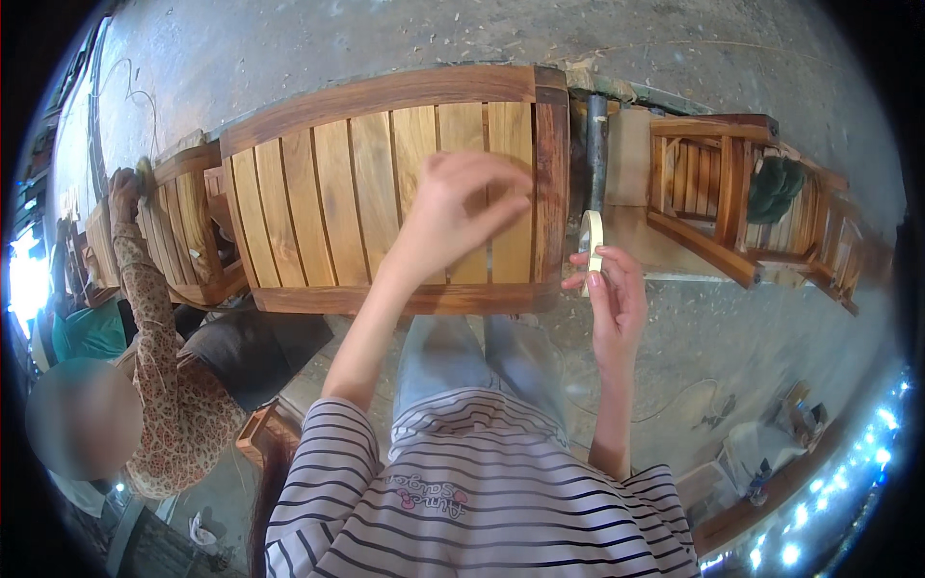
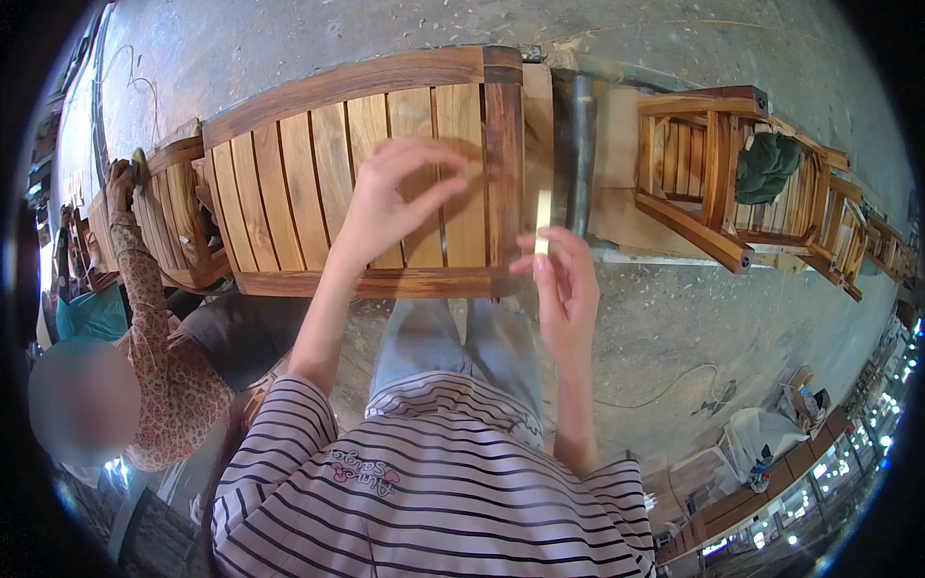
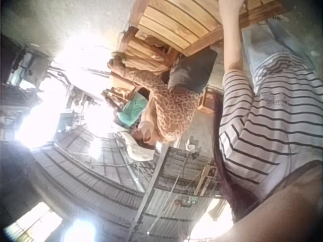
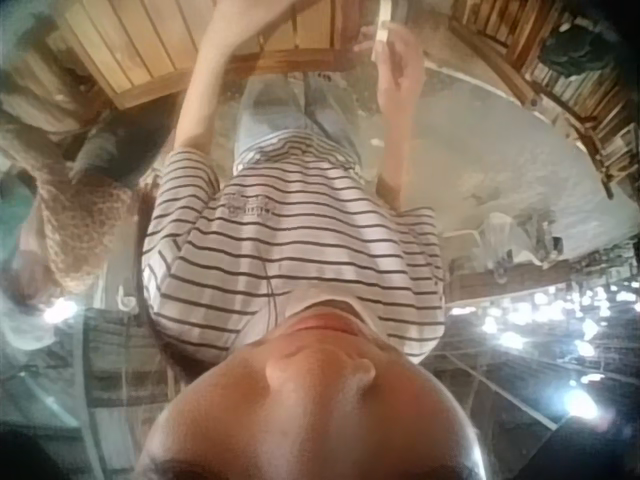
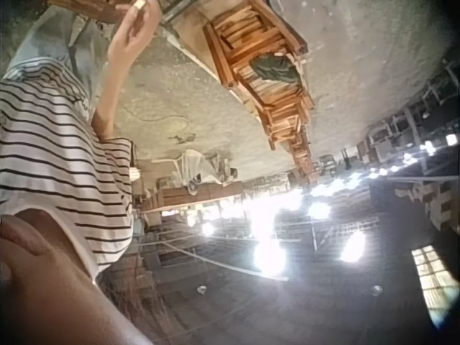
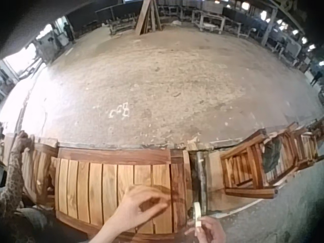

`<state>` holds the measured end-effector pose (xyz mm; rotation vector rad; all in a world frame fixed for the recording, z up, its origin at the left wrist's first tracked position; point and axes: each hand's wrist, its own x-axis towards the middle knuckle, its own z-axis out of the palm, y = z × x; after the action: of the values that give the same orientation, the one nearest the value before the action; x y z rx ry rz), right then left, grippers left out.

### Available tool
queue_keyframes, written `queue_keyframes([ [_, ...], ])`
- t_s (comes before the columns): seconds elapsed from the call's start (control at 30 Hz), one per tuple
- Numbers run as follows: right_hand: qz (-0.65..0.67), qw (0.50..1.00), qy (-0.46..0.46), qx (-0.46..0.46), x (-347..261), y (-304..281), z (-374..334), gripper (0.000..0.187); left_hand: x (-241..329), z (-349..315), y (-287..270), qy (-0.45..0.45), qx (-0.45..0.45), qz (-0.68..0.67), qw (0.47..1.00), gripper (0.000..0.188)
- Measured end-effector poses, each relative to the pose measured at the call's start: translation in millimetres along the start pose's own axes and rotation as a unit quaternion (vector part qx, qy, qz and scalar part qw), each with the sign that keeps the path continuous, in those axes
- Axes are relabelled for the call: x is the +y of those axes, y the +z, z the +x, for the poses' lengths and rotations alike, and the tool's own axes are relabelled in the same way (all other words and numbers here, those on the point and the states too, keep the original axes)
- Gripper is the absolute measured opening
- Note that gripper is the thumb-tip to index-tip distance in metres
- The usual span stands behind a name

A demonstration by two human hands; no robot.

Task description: The recorder is applying small white labels to the wooden surfaces of furniture items moving along a conveyor line.

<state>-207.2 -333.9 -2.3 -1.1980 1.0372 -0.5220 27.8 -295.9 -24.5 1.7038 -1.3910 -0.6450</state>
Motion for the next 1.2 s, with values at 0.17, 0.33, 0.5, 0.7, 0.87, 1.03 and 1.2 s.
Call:
queue_keyframes([
  [0.17,0.001,1.000,-0.015,-0.018,-2,5,4,0.028,-45,16,8,-0.016,0.106,0.145,0.984,0.021],
  [0.33,0.006,0.999,-0.021,-0.027,-1,7,3,0.028,-60,30,13,0.093,0.095,0.286,0.949,0.015],
  [0.5,0.003,1.000,-0.018,-0.022,-1,8,3,0.028,-44,22,3,-0.024,0.042,0.074,0.996,0.012],
  [0.7,0.005,1.000,0.001,-0.018,-3,11,2,0.028,7,0,-12,-0.025,-0.099,-0.062,0.993,0.009],
  [0.87,0.012,0.999,-0.020,-0.041,-3,17,3,0.028,-47,18,3,0.007,0.105,0.146,0.984,0.011],
  [1.03,0.007,0.999,-0.019,-0.041,-5,15,1,0.028,-62,30,7,0.091,0.107,0.240,0.960,0.008],
  [1.2,0.007,0.999,-0.032,-0.039,-6,16,2,0.028,-68,28,16,0.131,0.105,0.314,0.934,0.011],
])
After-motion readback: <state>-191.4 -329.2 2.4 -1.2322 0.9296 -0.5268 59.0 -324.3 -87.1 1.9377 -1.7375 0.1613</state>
